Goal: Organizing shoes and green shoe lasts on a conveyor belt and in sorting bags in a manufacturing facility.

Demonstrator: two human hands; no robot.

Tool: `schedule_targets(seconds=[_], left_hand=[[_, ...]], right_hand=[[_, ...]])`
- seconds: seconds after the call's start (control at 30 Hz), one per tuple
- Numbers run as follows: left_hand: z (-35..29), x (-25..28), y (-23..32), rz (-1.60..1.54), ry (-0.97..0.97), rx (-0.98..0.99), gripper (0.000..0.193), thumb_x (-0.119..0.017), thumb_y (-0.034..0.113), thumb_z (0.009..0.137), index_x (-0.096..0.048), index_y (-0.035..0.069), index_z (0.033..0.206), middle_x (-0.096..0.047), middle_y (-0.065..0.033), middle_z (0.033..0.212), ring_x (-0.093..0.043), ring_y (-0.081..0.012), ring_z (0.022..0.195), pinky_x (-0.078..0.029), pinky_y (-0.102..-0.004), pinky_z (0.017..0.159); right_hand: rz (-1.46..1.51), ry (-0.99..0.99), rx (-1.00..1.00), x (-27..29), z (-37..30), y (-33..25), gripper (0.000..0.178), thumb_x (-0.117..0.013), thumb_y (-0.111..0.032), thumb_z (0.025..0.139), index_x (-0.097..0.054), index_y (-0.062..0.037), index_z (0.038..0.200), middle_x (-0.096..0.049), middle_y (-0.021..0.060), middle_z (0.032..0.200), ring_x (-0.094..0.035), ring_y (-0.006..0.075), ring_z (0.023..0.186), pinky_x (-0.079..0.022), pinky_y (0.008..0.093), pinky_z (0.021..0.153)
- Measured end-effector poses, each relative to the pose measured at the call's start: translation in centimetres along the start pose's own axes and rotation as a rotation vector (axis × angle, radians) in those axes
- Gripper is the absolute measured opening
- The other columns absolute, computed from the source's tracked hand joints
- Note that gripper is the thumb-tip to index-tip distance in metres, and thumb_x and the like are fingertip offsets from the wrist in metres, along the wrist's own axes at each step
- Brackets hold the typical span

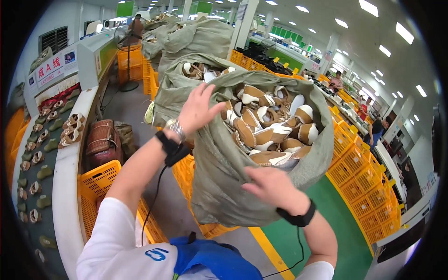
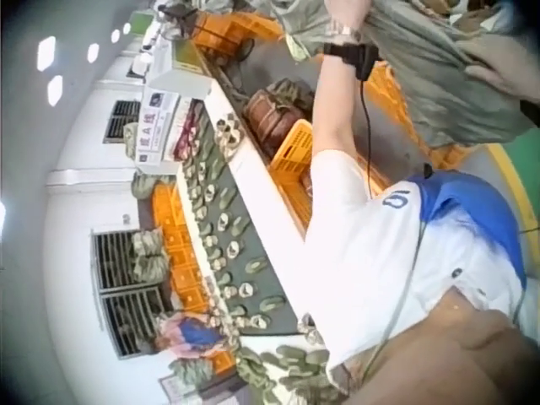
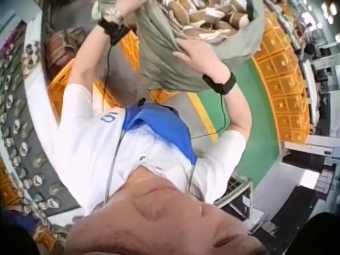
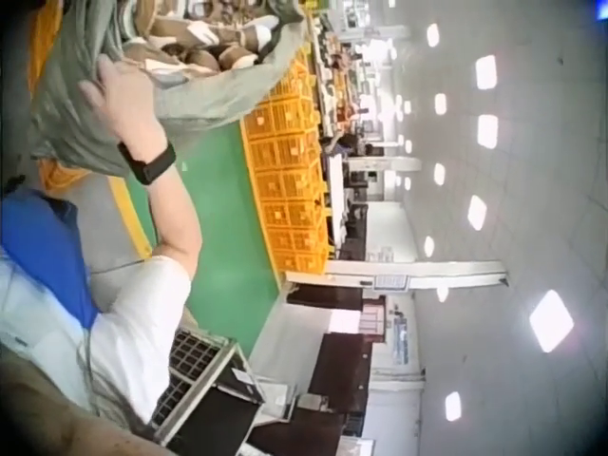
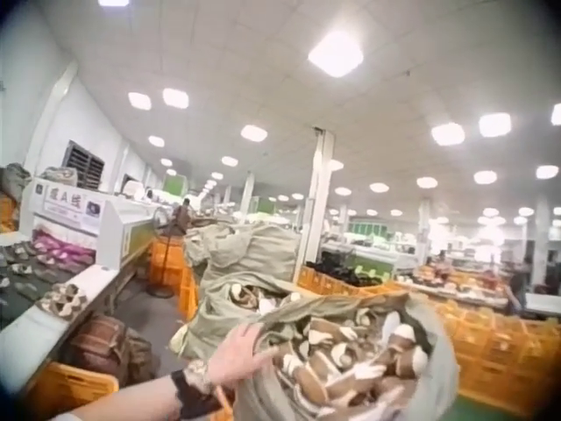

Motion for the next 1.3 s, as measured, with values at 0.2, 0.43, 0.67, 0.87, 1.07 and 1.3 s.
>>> schedule_targets(seconds=[0.2,0.43,0.67,0.87,1.07,1.3], left_hand=[[1.6,-7.7,-9.5,0.161,-0.505,0.364,0.048,-0.059,0.034,0.077,-0.054,-0.003,0.108,-0.062,-0.0242,0.092,-0.062,-0.0355,0.081,-0.05,-0.0388,0.079],[-11.7,-13.5,-18.7,-1.609,-0.168,1.318,0.028,-0.041,0.017,0.089,-0.057,-0.003,0.1,-0.063,-0.015,0.098,-0.062,-0.0272,0.09,-0.049,-0.0417,0.085],[-13.5,-14.3,-15.0,-0.513,-0.134,0.734,0.014,-0.05,0.016,0.089,-0.053,0.004,0.094,-0.056,-0.007,0.078,-0.052,-0.0206,0.064,-0.045,-0.0356,0.062],[-14.4,-10.4,-9.6,-0.766,-0.133,0.662,0.012,-0.049,0.011,0.088,-0.043,0.003,0.093,-0.05,-0.0051,0.073,-0.047,-0.0175,0.059,-0.04,-0.0347,0.052],[-16.2,-8.8,-7.3,-0.391,-0.45,0.47,0.017,-0.051,0.009,0.083,-0.042,0.003,0.096,-0.055,-0.0127,0.068,-0.057,-0.024,0.061,-0.045,-0.0381,0.055],[-20.4,-10.8,-9.4,-0.431,-1.122,0.637,0.016,-0.052,0.011,0.082,-0.056,0.0,0.093,-0.064,-0.0144,0.073,-0.064,-0.0258,0.063,-0.051,-0.0362,0.062]], right_hand=[[-0.187,-0.217,0.029,-7.9,1.9,0.3,0.021,-0.062,-0.021,0.078,-0.057,-0.0063,0.093,-0.055,0.0084,0.068,-0.059,0.0253,0.066,-0.046,0.0373,0.058],[-0.309,0.014,0.037,-9.1,4.0,-0.7,0.03,-0.065,-0.018,0.072,-0.057,-0.0063,0.099,-0.052,0.0086,0.095,-0.052,0.0246,0.085,-0.042,0.0352,0.069],[-0.394,0.238,-0.286,-4.7,2.9,0.4,0.046,-0.07,-0.019,0.068,-0.056,-0.0073,0.111,-0.053,0.009,0.103,-0.051,0.0245,0.091,-0.04,0.0369,0.078],[-0.227,0.19,-0.263,-4.6,-1.2,-1.2,0.04,-0.072,-0.015,0.067,-0.059,-0.0061,0.104,-0.057,0.0073,0.094,-0.053,0.0243,0.084,-0.042,0.0346,0.074],[-0.043,0.238,-0.714,-5.4,-6.7,1.0,0.015,-0.067,-0.007,0.073,-0.059,-0.0031,0.085,-0.059,0.0101,0.077,-0.054,0.0261,0.063,-0.046,0.0365,0.06],[-0.578,0.686,-0.934,1.0,-8.2,5.6,0.012,-0.066,-0.009,0.073,-0.057,-0.0042,0.08,-0.057,0.0087,0.071,-0.051,0.0277,0.055,-0.04,0.0399,0.052]])
Point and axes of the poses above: each hand's wrist, its own z-axis towards the middle knuckle, its own x-axis out of the back of the hand, y = z × x, the point moved 2 cm from there along z, towards the middle knuckle
